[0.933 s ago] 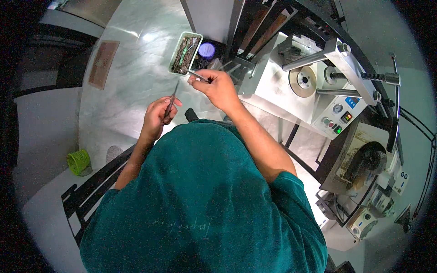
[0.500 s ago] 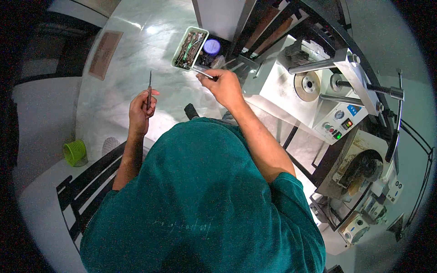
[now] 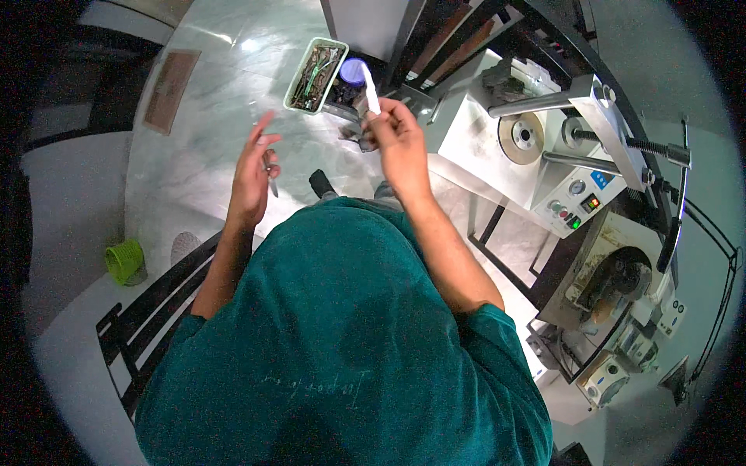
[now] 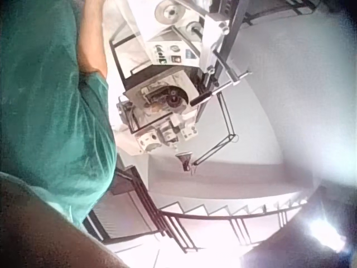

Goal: The person shapes a piece mounted on a metal rod, alternating between grinding it against the rotating wheel of a machine and scraping it with hand tools.

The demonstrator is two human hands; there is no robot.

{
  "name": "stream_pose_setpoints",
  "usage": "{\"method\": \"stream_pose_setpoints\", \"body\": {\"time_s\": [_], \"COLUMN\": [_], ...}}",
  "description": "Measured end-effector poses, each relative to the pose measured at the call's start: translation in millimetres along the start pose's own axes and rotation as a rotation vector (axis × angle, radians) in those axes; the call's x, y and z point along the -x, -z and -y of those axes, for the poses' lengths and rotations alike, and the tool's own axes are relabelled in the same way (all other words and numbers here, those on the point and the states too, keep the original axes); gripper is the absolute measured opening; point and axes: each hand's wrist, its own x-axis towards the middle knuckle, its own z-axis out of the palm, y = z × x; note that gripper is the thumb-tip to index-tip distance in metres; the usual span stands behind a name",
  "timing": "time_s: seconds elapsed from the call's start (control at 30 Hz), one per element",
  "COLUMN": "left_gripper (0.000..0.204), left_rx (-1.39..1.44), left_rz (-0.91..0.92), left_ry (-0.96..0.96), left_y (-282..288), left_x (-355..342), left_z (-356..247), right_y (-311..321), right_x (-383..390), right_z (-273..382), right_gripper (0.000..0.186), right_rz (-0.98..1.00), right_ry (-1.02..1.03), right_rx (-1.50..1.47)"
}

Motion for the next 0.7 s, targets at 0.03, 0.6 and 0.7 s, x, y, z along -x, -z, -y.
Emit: {"method": "stream_pose_setpoints", "body": {"time_s": [0.03, 0.6, 0.7], "left_gripper": [0.054, 0.058, 0.060], "left_rx": [-0.037, 0.620, 0.561], "left_rz": [0.133, 0.678, 0.783], "left_ry": [0.060, 0.481, 0.536], "left_y": [-7, -139, -159], "left_x": [-1, -18, -19], "left_z": [-2, -30, -37], "right_y": [-4, 70, 102], "right_x": [7, 42, 37], "right_z": [0, 21, 11], "right_gripper": [0.014, 0.039, 0.036], "right_rz": [0.070, 0.116, -0.030], "right_ry": [0.022, 0.556, 0.675], "right_rx": [-0.054, 0.802, 0.830]}}
